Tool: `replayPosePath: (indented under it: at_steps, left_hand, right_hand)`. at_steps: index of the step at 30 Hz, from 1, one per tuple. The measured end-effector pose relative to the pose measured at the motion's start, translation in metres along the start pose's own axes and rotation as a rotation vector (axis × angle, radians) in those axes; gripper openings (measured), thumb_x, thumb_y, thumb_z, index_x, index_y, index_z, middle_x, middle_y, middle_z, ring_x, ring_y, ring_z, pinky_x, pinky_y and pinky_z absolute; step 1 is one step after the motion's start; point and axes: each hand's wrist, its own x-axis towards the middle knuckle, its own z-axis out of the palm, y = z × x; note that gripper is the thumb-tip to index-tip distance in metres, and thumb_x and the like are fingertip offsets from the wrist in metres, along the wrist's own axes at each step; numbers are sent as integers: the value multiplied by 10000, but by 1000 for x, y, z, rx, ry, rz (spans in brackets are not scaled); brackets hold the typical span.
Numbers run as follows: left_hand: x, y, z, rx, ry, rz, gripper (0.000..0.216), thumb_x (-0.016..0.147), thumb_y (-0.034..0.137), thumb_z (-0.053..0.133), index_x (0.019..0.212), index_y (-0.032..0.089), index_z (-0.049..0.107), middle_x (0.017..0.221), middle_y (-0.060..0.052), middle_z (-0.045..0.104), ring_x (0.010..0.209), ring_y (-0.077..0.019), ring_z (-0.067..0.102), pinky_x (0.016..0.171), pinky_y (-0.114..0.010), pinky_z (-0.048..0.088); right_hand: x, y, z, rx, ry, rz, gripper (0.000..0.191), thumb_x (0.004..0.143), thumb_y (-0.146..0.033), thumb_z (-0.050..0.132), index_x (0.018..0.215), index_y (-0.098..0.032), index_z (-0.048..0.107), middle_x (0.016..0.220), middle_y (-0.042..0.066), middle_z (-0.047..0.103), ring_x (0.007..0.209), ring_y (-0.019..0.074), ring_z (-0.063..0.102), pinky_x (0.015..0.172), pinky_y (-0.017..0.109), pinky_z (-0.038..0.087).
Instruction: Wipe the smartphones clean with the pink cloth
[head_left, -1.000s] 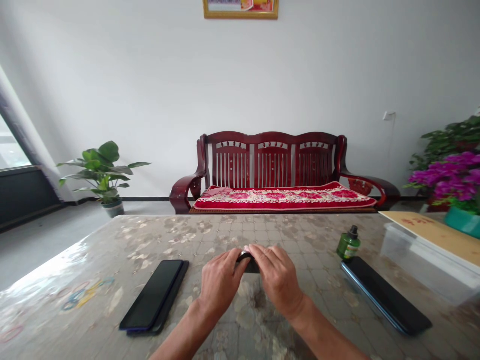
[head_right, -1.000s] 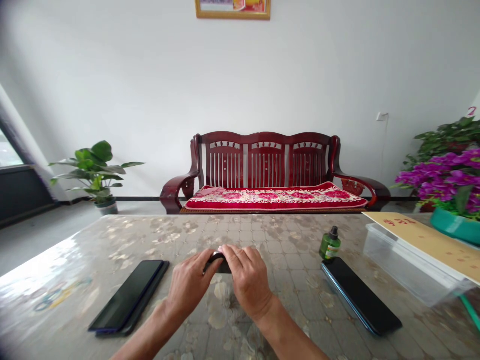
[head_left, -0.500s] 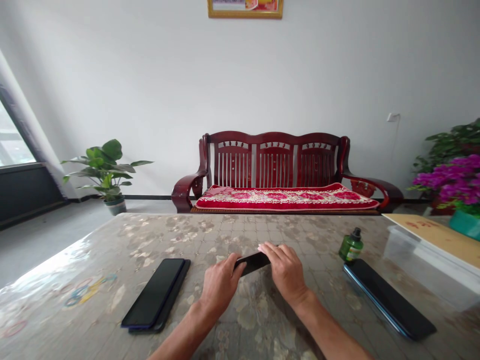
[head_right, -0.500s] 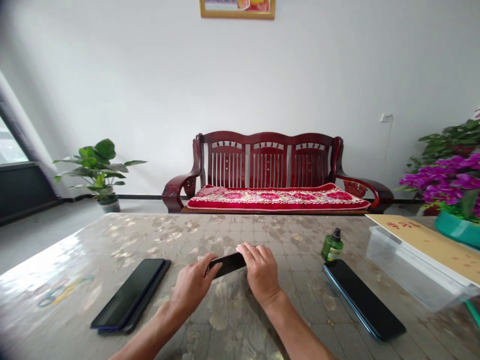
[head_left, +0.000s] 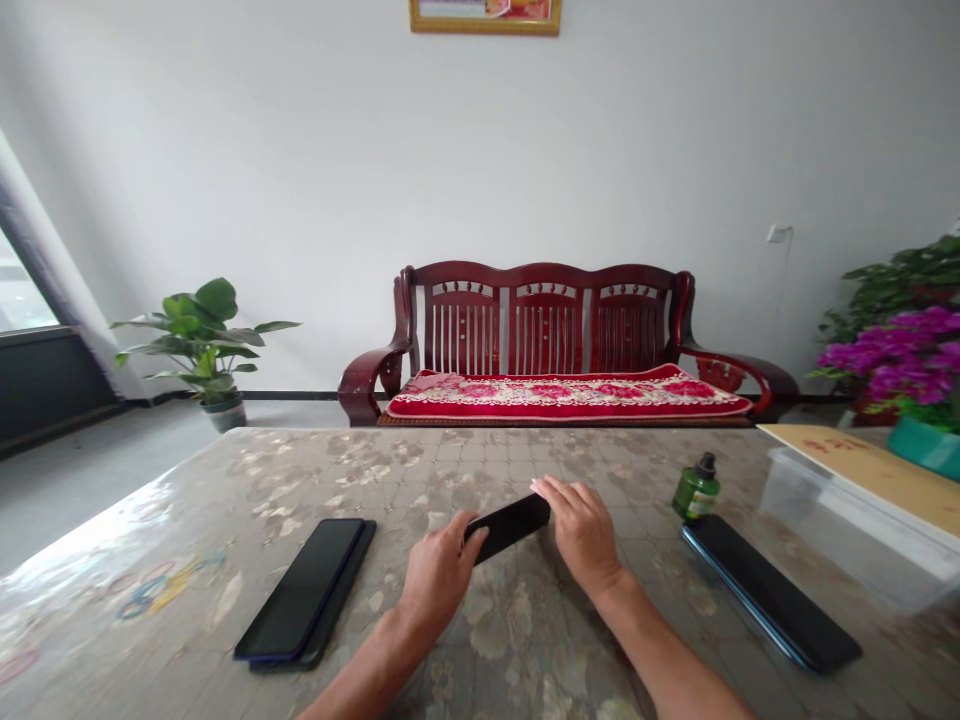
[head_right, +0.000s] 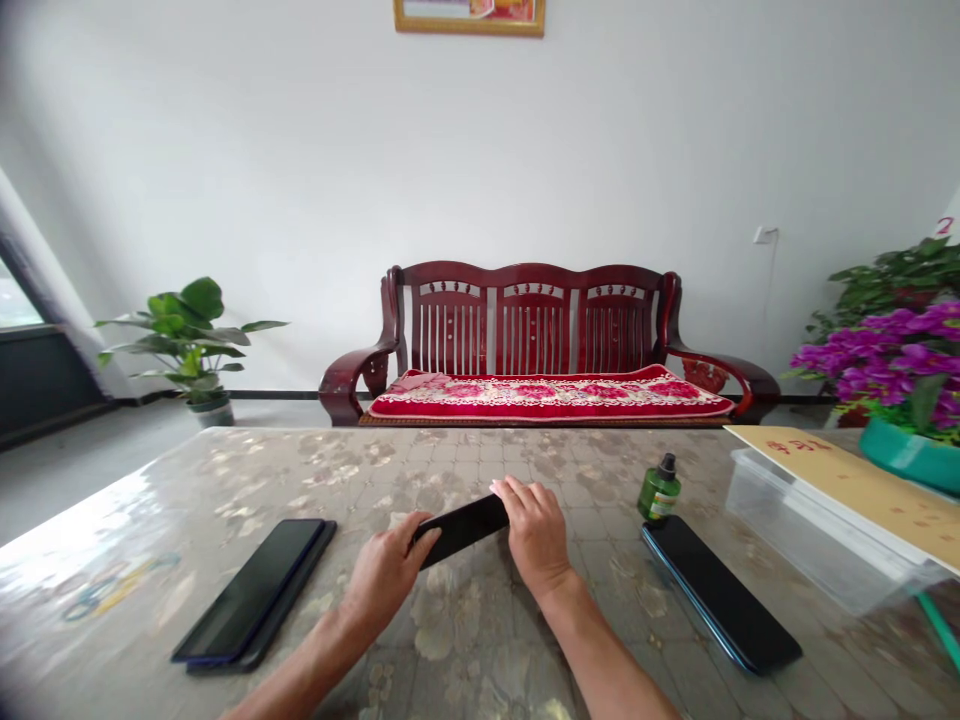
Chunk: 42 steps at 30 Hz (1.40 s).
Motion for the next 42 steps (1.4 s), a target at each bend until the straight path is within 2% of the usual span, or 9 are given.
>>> replayPosePath:
  at_steps: [3, 8, 10, 16, 22, 25, 33, 37, 42]
  left_hand:
    - [-2, -1, 4, -19, 13, 14, 144, 978, 271, 541, 1082, 238, 635, 859, -15, 752, 816, -204, 716, 642, -226, 407]
    - [-2, -3, 6, -40, 30, 23, 151, 973, 254, 542, 1093, 236, 632, 894, -18, 754, 835, -205, 715, 659, -228, 417]
    - [-2, -3, 6, -49, 23, 17, 149, 971, 257, 545, 1088, 236, 635, 887, -15, 754, 828, -201, 716, 659, -226, 419]
    - [-3, -1, 6, -56, 19, 5, 156, 966, 259, 539, 1081, 228, 639, 873, -28, 751, 830, -211, 714, 671, -231, 428]
    - [-4, -2, 6, -92, 1, -8, 157, 966, 271, 507, 1048, 223, 632, 840, -26, 730, 827, -208, 699, 685, -237, 432]
    - [-4, -2, 6, -82, 11, 28, 154, 950, 271, 501, 1007, 214, 633, 894, -41, 712, 871, -216, 680, 733, -256, 442]
    - [-2, -6, 18, -194, 64, 31, 213, 897, 257, 507, 1030, 196, 663, 994, -73, 710, 942, -239, 664, 816, -298, 474]
    - [-2, -5, 21, -227, 24, -16, 284, 863, 236, 541, 1116, 189, 662, 1077, -89, 705, 1026, -252, 647, 898, -321, 465]
    - [-7, -1, 23, -227, -89, -12, 418, 810, 202, 586, 1223, 145, 614, 1157, -106, 669, 1072, -232, 622, 949, -296, 438]
  right_hand:
    - [-1, -13, -2, 6, -17, -1, 341, 986, -132, 401, 1196, -216, 656, 1167, 64, 697, 945, 190, 619, 858, 334, 472]
    - [2, -37, -6, 69, -49, -98, 359, 980, -131, 431, 1256, -242, 630, 1215, 49, 679, 944, 186, 612, 879, 335, 457]
    - [4, -31, -5, 76, -53, -66, 354, 975, -125, 435, 1231, -243, 648, 1198, 49, 688, 962, 190, 614, 894, 338, 454]
    - [3, 6, 4, 133, -33, 171, 374, 963, -100, 390, 1161, -216, 686, 1124, 49, 717, 998, 191, 637, 917, 339, 473]
    - [-1, 8, 14, 164, -74, 304, 375, 939, -124, 403, 1159, -231, 687, 1070, 47, 735, 927, 190, 668, 846, 314, 515]
    - [-4, 7, 16, 131, -106, 356, 358, 940, -149, 419, 1155, -245, 689, 1015, 47, 744, 881, 192, 674, 798, 300, 521]
    - [-10, -5, 12, 128, -190, 198, 364, 950, -115, 404, 1160, -239, 675, 1035, 53, 712, 970, 190, 626, 898, 305, 479]
    - [-10, -14, 11, 114, -278, 190, 355, 948, -116, 417, 1166, -238, 670, 1012, 56, 699, 958, 185, 620, 885, 291, 474]
    - [-9, -18, 9, 98, -344, 171, 310, 945, -149, 462, 1126, -265, 685, 997, 42, 697, 932, 175, 624, 860, 281, 468]
